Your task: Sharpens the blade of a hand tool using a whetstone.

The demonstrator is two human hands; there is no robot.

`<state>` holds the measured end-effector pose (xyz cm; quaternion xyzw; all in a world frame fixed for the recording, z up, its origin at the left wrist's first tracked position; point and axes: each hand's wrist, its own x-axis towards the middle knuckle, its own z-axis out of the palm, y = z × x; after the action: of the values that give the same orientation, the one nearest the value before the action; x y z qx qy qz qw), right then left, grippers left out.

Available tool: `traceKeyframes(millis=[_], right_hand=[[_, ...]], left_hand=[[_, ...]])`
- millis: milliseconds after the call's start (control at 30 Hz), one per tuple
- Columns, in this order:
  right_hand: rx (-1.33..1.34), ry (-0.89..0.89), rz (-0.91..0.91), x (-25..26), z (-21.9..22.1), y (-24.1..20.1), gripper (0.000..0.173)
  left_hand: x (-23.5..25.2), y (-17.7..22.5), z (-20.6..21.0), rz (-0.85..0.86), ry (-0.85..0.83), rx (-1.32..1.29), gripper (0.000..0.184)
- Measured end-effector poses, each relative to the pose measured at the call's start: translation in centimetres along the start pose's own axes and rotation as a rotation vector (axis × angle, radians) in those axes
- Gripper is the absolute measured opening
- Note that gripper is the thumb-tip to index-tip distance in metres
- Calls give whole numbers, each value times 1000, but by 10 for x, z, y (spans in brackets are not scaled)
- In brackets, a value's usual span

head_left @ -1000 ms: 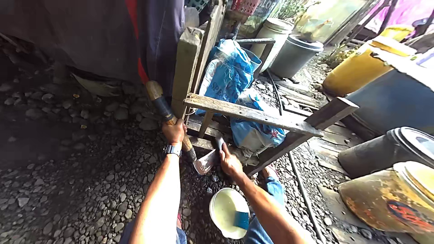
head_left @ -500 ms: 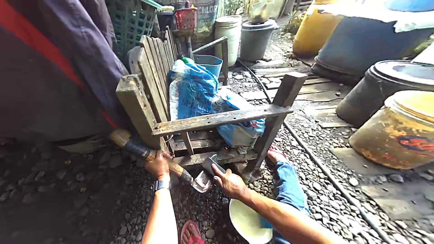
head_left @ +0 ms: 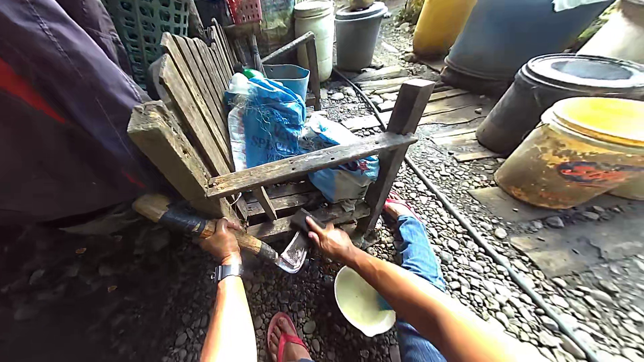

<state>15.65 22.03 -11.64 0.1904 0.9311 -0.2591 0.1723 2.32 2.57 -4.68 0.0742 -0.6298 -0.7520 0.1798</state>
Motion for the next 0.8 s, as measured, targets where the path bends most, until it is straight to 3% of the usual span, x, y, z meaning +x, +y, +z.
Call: traceKeyframes(millis=[133, 300, 500, 700, 800], right_hand=[[46, 5, 158, 20, -20, -20, 59], [-80, -77, -40, -17, 13, -4, 60], [83, 20, 174, 26, -21, -22, 59], [-87, -57, 6, -13, 14, -8, 60], [-17, -3, 90, 9, -6, -12, 59]], left_hand=[[1, 1, -1, -8, 4, 2, 15], [0, 1, 0, -4, 3, -10, 15], [-2, 5, 1, -32, 26, 3, 14], [1, -1, 0, 17, 10, -20, 15], [2, -2, 0, 21, 12, -9, 15]])
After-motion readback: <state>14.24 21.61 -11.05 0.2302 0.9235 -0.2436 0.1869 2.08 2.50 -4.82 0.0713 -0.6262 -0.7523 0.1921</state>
